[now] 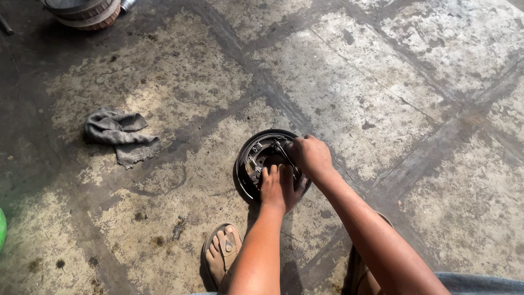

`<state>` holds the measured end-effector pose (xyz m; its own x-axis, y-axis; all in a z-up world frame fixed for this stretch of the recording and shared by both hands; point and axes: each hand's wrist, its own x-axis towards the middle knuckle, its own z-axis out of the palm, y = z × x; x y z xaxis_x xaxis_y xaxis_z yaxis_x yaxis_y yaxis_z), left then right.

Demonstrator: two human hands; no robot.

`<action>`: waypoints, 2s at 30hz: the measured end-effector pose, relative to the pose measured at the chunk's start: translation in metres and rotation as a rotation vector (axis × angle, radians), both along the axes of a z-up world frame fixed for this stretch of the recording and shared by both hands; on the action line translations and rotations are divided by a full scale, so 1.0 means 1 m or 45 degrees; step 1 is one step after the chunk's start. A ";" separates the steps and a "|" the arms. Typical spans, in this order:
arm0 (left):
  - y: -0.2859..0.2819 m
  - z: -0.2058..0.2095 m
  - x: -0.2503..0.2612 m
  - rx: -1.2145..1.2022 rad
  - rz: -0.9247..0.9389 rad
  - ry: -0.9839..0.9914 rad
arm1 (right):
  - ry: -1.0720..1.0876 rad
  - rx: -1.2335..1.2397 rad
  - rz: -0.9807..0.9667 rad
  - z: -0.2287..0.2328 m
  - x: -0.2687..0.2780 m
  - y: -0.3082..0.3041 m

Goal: The person wipes a circular metal brake drum with a cloth, then uses a small metal tool to scrape and clean the internal components. The person continues to clean the part by hand and with the tool, focusing on the inner surfaces and edges.

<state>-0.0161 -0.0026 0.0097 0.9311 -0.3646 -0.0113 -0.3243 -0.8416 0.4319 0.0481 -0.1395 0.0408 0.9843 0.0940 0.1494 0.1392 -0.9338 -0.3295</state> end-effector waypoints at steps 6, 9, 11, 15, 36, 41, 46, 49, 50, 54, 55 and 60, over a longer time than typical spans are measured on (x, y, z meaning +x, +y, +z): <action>0.001 0.002 0.002 0.052 -0.032 -0.039 | 0.176 -0.013 -0.131 0.000 -0.007 0.000; 0.003 0.004 0.000 -0.025 0.000 0.123 | 0.163 0.005 -0.137 0.002 -0.003 0.001; -0.001 0.002 -0.002 -0.012 0.065 -0.067 | 0.231 0.083 -0.159 0.004 -0.003 -0.002; -0.010 0.001 0.000 0.058 0.193 -0.039 | 0.287 0.088 -0.198 0.002 0.001 0.000; 0.011 -0.017 0.038 0.267 -0.119 0.191 | -0.063 0.312 -0.163 -0.013 -0.026 -0.008; 0.014 -0.039 0.040 0.270 -0.164 0.091 | 0.273 0.120 -0.219 -0.010 -0.011 -0.014; 0.015 -0.016 0.038 0.197 -0.117 0.211 | 0.156 0.314 -0.189 -0.009 -0.012 -0.020; 0.013 0.003 0.038 0.286 -0.128 0.227 | 0.321 0.299 -0.149 -0.004 -0.011 -0.026; 0.014 0.008 0.040 0.291 -0.126 0.232 | 0.360 0.270 -0.132 -0.002 -0.010 -0.029; 0.014 0.010 0.039 0.252 -0.101 0.248 | 0.249 0.268 -0.170 -0.010 -0.012 -0.025; 0.014 0.008 0.037 0.233 -0.090 0.246 | 0.224 0.344 -0.188 -0.013 -0.014 -0.024; 0.015 0.007 0.042 0.294 -0.109 0.238 | 0.515 0.303 -0.144 -0.004 -0.010 -0.028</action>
